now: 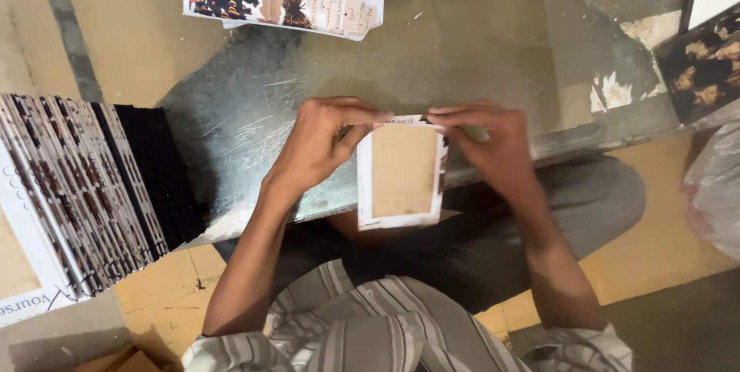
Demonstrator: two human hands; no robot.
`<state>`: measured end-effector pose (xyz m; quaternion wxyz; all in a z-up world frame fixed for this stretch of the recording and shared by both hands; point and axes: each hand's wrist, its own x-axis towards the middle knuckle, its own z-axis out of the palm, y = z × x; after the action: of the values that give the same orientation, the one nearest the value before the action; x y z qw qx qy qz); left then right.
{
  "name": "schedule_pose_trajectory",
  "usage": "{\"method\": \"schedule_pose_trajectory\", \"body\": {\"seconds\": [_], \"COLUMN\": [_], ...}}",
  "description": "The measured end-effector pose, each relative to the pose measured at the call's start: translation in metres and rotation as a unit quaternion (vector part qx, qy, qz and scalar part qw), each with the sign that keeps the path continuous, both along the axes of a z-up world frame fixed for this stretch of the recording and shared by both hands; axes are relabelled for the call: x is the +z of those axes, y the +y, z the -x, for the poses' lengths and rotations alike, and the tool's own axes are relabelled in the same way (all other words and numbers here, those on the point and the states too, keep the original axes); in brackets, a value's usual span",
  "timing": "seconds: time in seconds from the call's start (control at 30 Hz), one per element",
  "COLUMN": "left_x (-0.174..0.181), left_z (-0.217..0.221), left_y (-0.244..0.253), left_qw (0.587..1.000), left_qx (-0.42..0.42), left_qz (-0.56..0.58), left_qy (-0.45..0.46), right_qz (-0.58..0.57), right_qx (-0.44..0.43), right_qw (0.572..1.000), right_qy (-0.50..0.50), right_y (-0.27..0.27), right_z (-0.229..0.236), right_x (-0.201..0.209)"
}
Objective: The person sits on the floor and assembles small cards by placing a brown insert into a white frame. They pick up a frame, insert the piece, and place the finished card into a stack on the table. The person repeats this process for multiple cards.
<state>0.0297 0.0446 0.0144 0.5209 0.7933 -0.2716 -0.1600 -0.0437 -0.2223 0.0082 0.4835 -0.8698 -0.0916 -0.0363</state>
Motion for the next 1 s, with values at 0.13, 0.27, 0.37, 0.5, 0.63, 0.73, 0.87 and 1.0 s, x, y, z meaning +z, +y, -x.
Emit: {"method": "schedule_pose_trajectory", "body": {"seconds": [0.13,0.27,0.37,0.5,0.63,0.73,0.87,1.0], "left_x": [-0.012,-0.018,-0.035,-0.048,-0.041,-0.017,0.002,-0.029], "left_z": [-0.004,0.013,0.021,0.024,0.024,0.0,-0.03,-0.038], "left_y": [0.003,0.01,0.008,0.013,0.012,0.007,-0.014,-0.08], "left_qw": [0.982,0.989,0.983,0.978,0.994,0.993,0.968,0.936], "left_qx": [-0.039,-0.075,-0.092,-0.097,-0.078,-0.052,0.119,0.0], "left_qz": [-0.019,-0.045,-0.086,-0.068,-0.013,0.107,0.222,-0.064], "left_qy": [-0.183,-0.119,-0.132,-0.174,-0.081,0.018,-0.009,-0.347], "right_qz": [0.148,0.146,0.145,0.155,0.222,0.223,0.205,0.137], "right_qx": [-0.058,-0.087,-0.074,0.094,0.134,0.089,0.047,-0.001], "right_qw": [0.986,0.984,0.984,0.98,0.966,0.971,0.978,0.991], "right_qy": [-0.049,-0.063,-0.071,-0.077,0.012,-0.005,-0.001,0.001], "right_y": [0.014,0.016,0.014,0.013,0.023,0.027,0.028,0.031], "right_z": [0.009,0.019,0.017,0.01,0.023,0.033,0.047,0.053], "right_x": [-0.019,-0.028,-0.021,0.008,0.004,-0.004,-0.013,-0.017]}}
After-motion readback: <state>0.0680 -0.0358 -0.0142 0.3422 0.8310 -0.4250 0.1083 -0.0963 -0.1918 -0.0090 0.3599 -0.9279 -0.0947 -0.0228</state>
